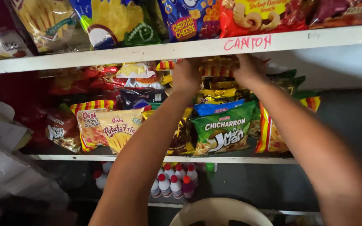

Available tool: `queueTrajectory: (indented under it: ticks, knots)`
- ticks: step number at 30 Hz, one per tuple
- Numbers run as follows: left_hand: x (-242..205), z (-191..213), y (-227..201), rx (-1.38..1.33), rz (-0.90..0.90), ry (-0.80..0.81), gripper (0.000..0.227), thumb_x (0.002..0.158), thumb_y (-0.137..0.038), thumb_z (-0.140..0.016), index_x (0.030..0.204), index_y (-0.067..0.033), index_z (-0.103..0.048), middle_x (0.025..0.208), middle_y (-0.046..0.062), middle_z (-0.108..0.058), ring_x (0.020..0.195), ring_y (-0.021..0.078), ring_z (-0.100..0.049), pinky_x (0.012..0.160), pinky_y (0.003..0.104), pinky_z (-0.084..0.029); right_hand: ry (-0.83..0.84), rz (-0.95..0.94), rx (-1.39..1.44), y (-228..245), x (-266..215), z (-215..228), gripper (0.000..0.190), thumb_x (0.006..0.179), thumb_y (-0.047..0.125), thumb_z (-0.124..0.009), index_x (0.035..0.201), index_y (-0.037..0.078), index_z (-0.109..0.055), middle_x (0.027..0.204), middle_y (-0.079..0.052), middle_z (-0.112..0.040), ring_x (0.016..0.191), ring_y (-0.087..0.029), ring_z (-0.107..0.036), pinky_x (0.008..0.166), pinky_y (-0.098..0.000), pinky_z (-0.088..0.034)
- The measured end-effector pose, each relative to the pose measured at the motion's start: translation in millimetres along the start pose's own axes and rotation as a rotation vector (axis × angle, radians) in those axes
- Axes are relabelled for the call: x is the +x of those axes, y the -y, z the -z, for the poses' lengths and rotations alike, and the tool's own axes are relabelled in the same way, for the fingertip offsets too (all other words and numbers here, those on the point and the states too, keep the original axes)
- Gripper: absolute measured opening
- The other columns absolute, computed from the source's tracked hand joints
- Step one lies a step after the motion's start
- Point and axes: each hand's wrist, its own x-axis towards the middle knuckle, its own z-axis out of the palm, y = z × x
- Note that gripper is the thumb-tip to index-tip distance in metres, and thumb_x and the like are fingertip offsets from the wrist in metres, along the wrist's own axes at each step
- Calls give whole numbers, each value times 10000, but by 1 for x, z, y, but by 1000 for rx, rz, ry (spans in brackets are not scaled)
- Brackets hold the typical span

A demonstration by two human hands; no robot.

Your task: Restocking snack bags from a plastic bag onto a grocery store shelf.

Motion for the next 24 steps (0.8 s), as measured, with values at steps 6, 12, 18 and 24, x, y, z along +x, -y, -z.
queueTrajectory:
  ticks: [6,12,18,24]
  knots:
    - [-5,12,-9,-36,168,53,242,835,-115,-682,1064,-76,-750,937,255,-723,894,439,-714,781,527,-581,-2,62,-31,13,-9,9,610,822,41,-683,1416,150,-597,1348,-227,-651,1272,-447,-578,1063,-514,-460]
    - [-32,50,-27,-126,-152,-86,199,895,-140,-704,1074,-167,-786,921,192,-756,828,420,-718,725,514,-561,-138,122,-133,36,-40,39,679,863,195,-822,1467,66,-539,1388,-277,-546,1278,-505,-457,1068,-551,-372]
    - [-124,144,-80,-318,-270,-20,134,928,-133,-731,1053,-159,-770,976,121,-782,857,340,-755,761,432,-593,-160,210,127,131,-167,136,378,1039,108,-762,1403,110,-659,1344,-158,-598,1293,-347,-593,1093,-420,-484]
    - [-282,206,-93,-575,-310,380,158,989,-45,-718,1139,-84,-748,1046,108,-749,933,287,-764,813,394,-612,85,-98,339,183,-352,152,173,1096,87,-704,1257,27,-687,1144,-102,-714,1046,-181,-676,971,-297,-527]
